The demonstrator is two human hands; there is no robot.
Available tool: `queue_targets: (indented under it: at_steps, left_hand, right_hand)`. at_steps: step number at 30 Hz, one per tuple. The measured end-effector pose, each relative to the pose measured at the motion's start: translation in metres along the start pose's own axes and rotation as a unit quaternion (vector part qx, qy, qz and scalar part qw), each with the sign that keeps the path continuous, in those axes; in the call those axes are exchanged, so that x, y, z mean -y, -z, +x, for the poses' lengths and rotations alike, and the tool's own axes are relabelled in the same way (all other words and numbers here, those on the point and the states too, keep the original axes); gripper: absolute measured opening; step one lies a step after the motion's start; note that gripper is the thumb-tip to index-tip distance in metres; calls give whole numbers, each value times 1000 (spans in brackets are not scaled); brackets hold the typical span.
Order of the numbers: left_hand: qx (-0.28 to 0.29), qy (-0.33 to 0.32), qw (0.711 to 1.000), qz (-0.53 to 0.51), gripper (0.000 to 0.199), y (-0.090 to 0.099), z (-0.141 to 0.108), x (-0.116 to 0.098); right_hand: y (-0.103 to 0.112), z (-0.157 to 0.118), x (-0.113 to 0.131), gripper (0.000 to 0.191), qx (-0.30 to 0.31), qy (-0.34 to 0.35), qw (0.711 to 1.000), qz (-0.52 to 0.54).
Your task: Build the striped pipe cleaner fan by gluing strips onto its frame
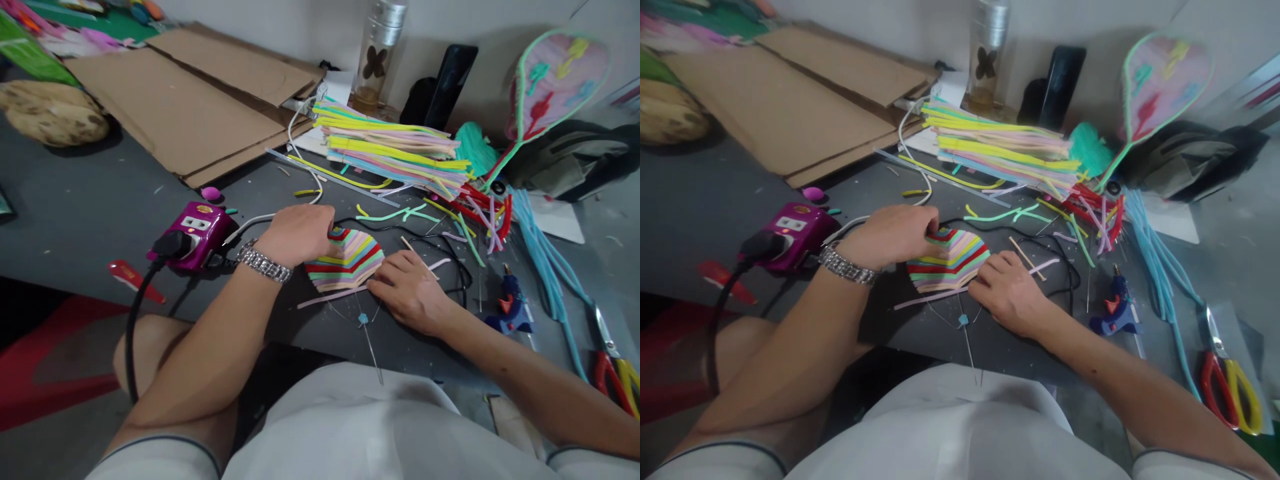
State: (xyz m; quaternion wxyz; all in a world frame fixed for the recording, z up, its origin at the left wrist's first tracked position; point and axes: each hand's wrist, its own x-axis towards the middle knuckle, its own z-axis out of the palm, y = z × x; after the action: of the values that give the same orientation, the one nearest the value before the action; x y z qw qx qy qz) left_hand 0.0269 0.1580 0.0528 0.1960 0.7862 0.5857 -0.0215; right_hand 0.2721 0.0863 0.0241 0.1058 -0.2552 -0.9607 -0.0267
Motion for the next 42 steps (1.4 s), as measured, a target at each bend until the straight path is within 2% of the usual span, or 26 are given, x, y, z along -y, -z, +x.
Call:
queue_targets:
  at_steps: [5, 7, 11, 13, 15, 17, 21, 24, 29, 36, 42]
  left_hand:
    - [-7, -5, 1000, -2, 45, 1, -1, -2]
    - [-35, -14, 999, -9, 37, 5, -6, -2]
    - [-159, -29, 986, -42, 9, 15, -32, -1]
    - [-235, -31, 969, -77, 14, 12, -55, 1]
    - [-309, -25, 942, -126, 18, -2, -82, 3]
    - [-342, -17, 926, -158, 19, -25, -108, 3]
    - [-345, 6, 926, -153, 17, -77, -142, 3]
    - [-337, 0, 932, -130, 17, -99, -147, 2]
    - [-314, 3, 940, -135, 16, -99, -141, -3]
    - [-297, 1, 944, -143, 18, -95, -136, -13]
    - [-283, 0, 947, -151, 15, -95, -129, -23]
  right_hand:
    - [0, 1, 5, 19, 16, -37, 999, -10]
    - [1, 2, 8, 16, 14, -52, 998, -15]
    - [0, 0, 14, 17, 6, -68, 997, -23]
    - [-1, -1, 17, 18, 3, -75, 997, -26]
    - [-1, -2, 19, 19, 1, -79, 996, -31]
    - [-2, -3, 20, 20, -3, -81, 996, -37]
    - [-5, -4, 20, 20, -19, -79, 996, -37]
    - [-7, -6, 18, 23, -28, -84, 996, -28]
    - [-8, -11, 15, 28, -31, -96, 995, 9]
    - [-8, -12, 14, 18, -50, -117, 991, 37]
    - [-11, -9, 15, 18, -61, -112, 989, 78]
